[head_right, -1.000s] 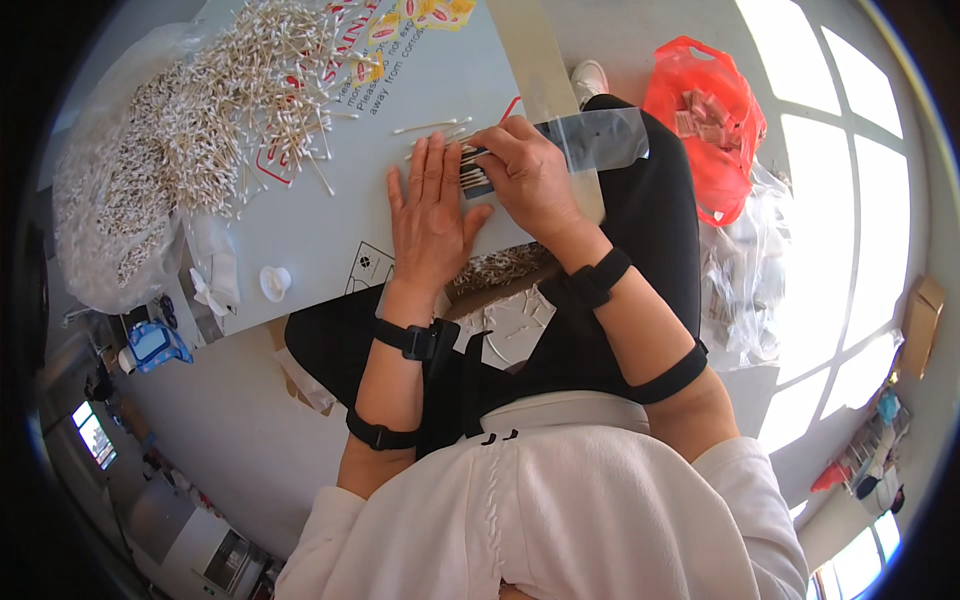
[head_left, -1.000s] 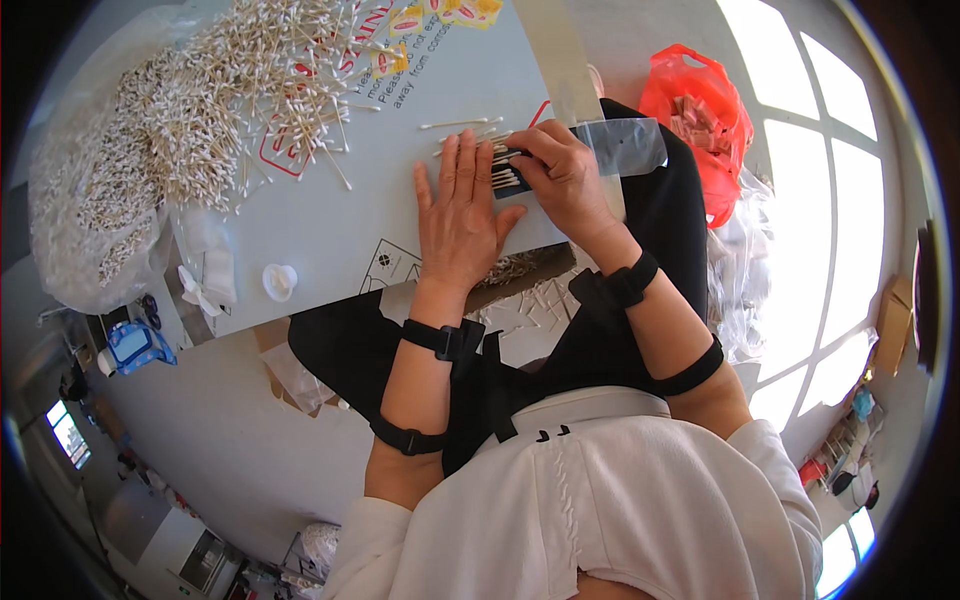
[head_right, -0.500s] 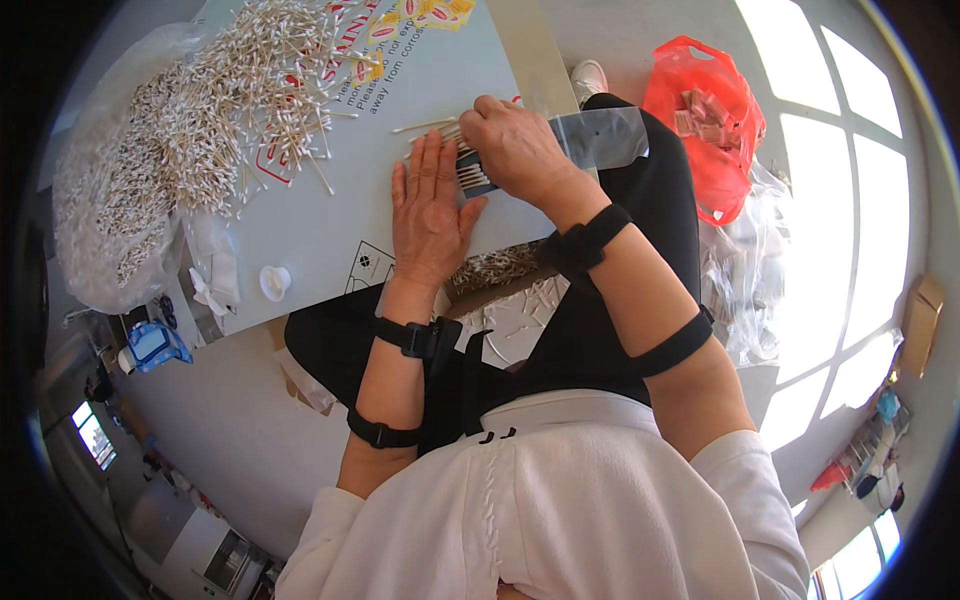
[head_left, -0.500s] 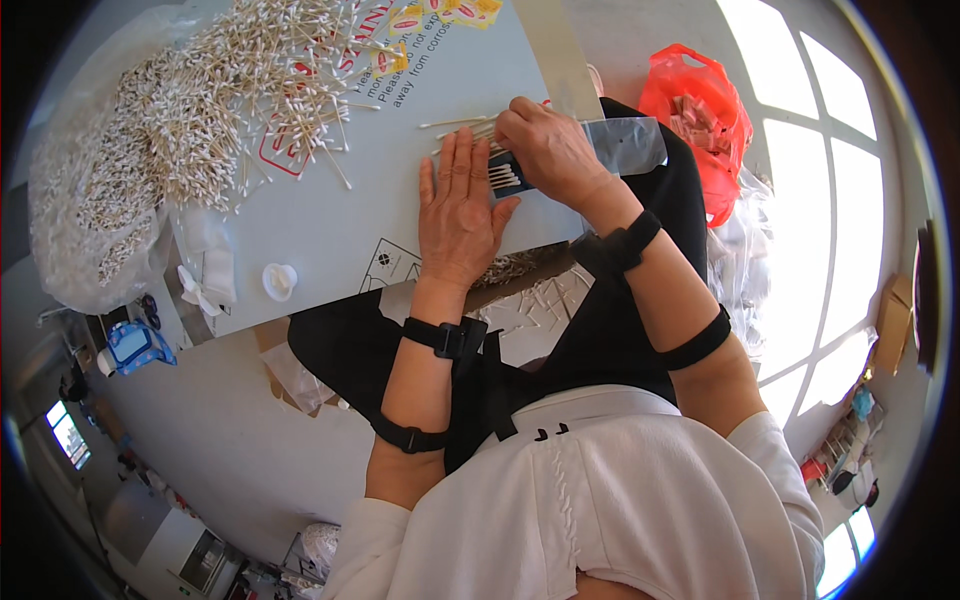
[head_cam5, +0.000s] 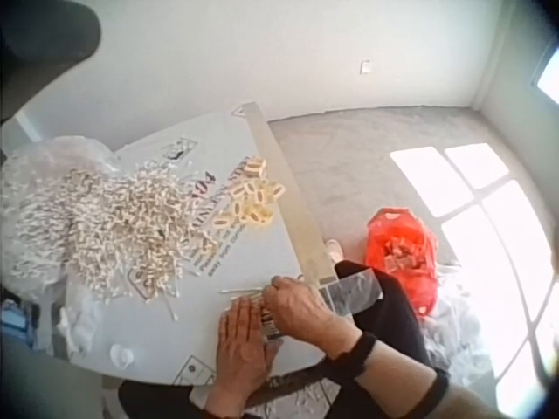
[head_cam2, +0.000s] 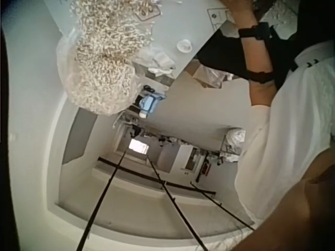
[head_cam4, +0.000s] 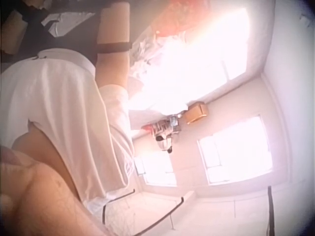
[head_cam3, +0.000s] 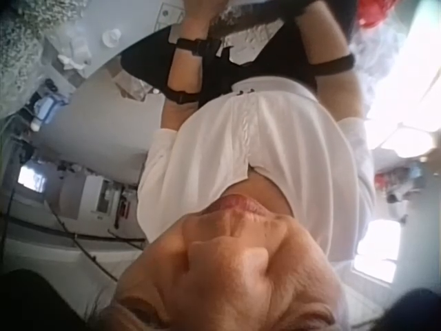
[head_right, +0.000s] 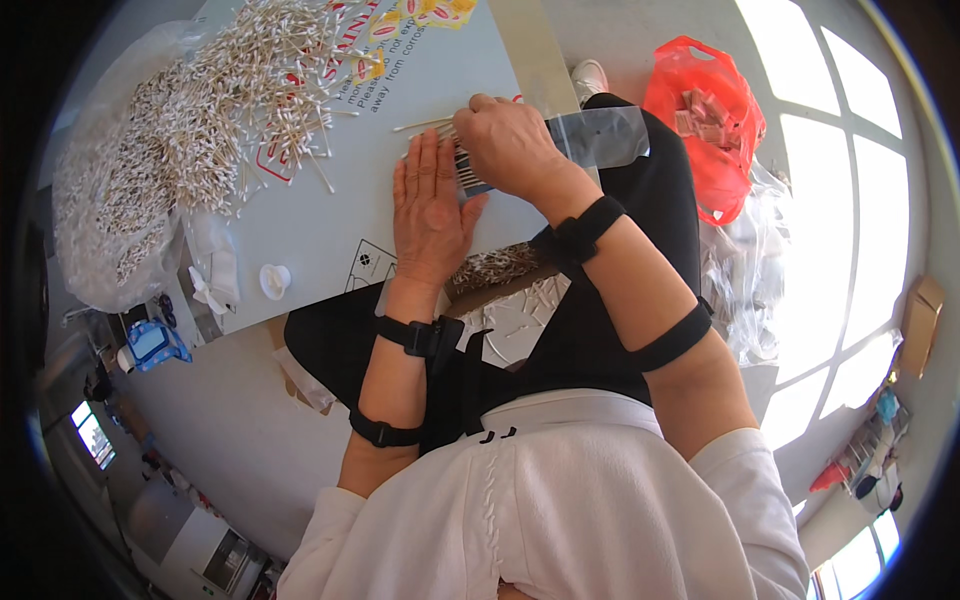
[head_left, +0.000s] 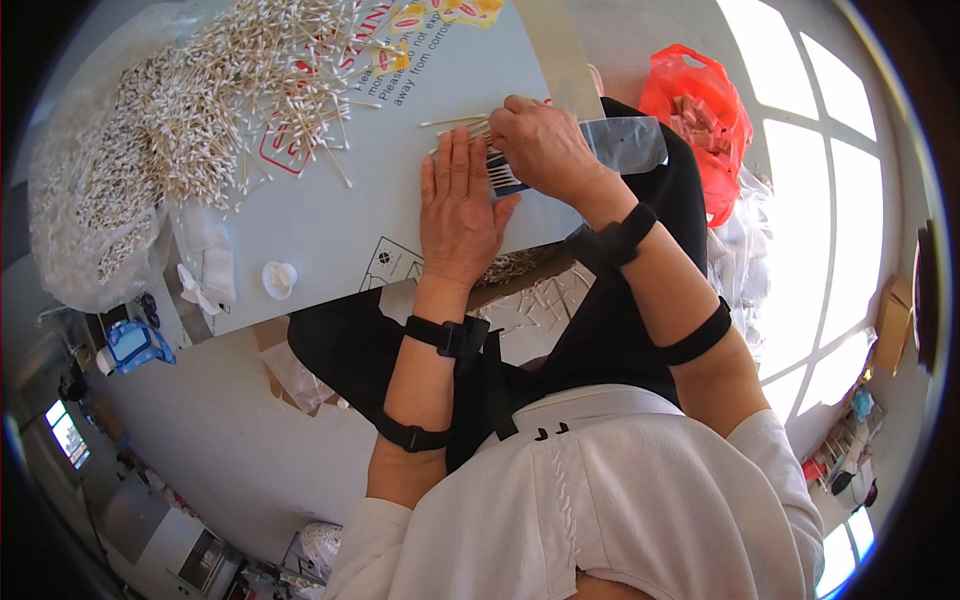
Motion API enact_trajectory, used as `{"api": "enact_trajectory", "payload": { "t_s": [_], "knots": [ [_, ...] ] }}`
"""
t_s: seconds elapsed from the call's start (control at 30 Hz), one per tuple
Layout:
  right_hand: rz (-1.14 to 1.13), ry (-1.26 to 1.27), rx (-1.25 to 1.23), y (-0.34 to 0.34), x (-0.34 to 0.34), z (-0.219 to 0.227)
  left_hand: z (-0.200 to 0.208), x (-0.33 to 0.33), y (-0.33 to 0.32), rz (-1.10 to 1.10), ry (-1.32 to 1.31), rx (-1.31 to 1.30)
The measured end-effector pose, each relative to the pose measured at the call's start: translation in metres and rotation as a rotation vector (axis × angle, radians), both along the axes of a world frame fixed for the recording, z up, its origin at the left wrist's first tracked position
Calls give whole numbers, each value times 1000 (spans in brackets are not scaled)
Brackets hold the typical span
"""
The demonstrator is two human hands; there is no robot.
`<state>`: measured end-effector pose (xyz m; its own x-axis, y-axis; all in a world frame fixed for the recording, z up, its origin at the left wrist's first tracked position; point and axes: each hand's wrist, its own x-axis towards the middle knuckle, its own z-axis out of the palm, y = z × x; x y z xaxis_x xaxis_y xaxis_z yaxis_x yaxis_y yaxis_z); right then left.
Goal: Packaging cotton swabs into small plastic bags.
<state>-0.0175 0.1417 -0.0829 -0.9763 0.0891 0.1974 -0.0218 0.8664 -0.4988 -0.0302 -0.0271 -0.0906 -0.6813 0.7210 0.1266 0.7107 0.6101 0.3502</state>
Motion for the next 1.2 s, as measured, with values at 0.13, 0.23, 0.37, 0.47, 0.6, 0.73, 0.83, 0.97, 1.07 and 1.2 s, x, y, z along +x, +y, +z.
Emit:
{"api": "enact_trajectory", "payload": {
  "t_s": [0.13, 0.23, 0.37, 0.47, 0.6, 0.73, 0.83, 0.97, 1.07, 1.2],
  "knots": [
    [-146, -69, -90, -6, -3, 1, -1, 0, 0, -6, 4, 10],
    [-111, -98, -113, -3, -3, 1, -5, -4, -6, 37, -53, 184],
    [-163, 111, -280, -3, 3, -3, -5, -18, -11, 215, -219, 583],
    [-292, 213, -507, -6, 8, -6, -1, -37, -14, 228, -93, 519],
    [-300, 174, -554, -4, 15, -9, 12, -48, -11, 154, 4, 314],
    [-212, 220, -484, -2, 14, -10, 13, -49, -10, 109, -2, 259],
    [-148, 241, -301, -1, 11, -14, 11, -50, -8, 67, 19, 246],
    [-135, 186, -249, -1, 8, -13, 13, -47, -2, 62, 77, 167],
    [-158, 135, -252, 0, 5, -11, 16, -48, 2, 56, 94, 113],
    [-125, 138, -279, 2, 5, -7, 16, -51, 2, 27, 74, 98]
  ]
}}
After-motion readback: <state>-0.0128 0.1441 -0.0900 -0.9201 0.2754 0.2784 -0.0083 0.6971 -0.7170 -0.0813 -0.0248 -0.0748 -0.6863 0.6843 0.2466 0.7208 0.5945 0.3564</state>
